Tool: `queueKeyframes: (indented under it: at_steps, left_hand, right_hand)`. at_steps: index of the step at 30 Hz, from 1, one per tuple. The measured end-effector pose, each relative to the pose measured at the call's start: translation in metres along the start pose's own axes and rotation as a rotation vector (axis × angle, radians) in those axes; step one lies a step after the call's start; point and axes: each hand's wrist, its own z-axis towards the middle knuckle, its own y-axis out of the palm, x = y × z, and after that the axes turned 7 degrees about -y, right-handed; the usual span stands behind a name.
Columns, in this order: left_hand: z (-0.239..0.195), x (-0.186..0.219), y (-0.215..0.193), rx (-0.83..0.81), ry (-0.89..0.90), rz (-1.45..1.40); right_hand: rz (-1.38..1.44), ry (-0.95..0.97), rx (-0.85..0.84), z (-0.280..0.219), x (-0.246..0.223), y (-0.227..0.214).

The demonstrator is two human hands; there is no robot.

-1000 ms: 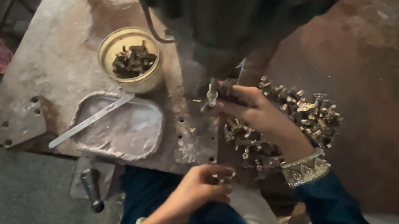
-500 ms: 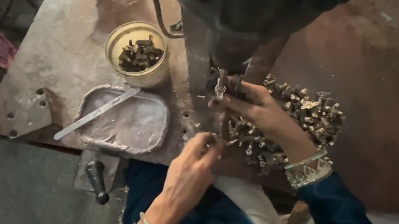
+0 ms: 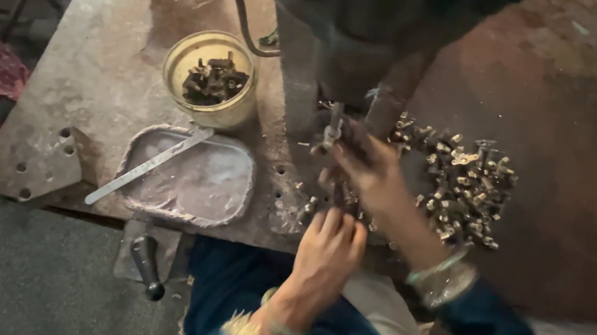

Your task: Drilling holes into small metal components using a stationary drill press at a workbench.

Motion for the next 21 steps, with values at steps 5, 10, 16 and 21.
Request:
queueKeyframes:
  at_steps: [5,10,16,21]
  left_hand:
    - [-0.019,-0.063,-0.067,0.094,-0.23,-0.362]
    - [-0.018,-0.128,-0.083,0.146,-0.55,-0.31]
    - [-0.019,-0.137,-0.066,0.081,-0.58,-0.34]
    - [-0.033,-0.149,-0.07,0.138,-0.805,-0.898]
  right_hand:
    - [-0.034,-0.105,0.162,-0.01,0.002,0.021]
    - [0.093,-0.17,0.241,-0.015,0.001,0.036]
    - [0.044,-0.143,0.195,-0.012,0.007,0.023]
    - [-0.007,-0.082,0.171,-0.011,0.005,0.017]
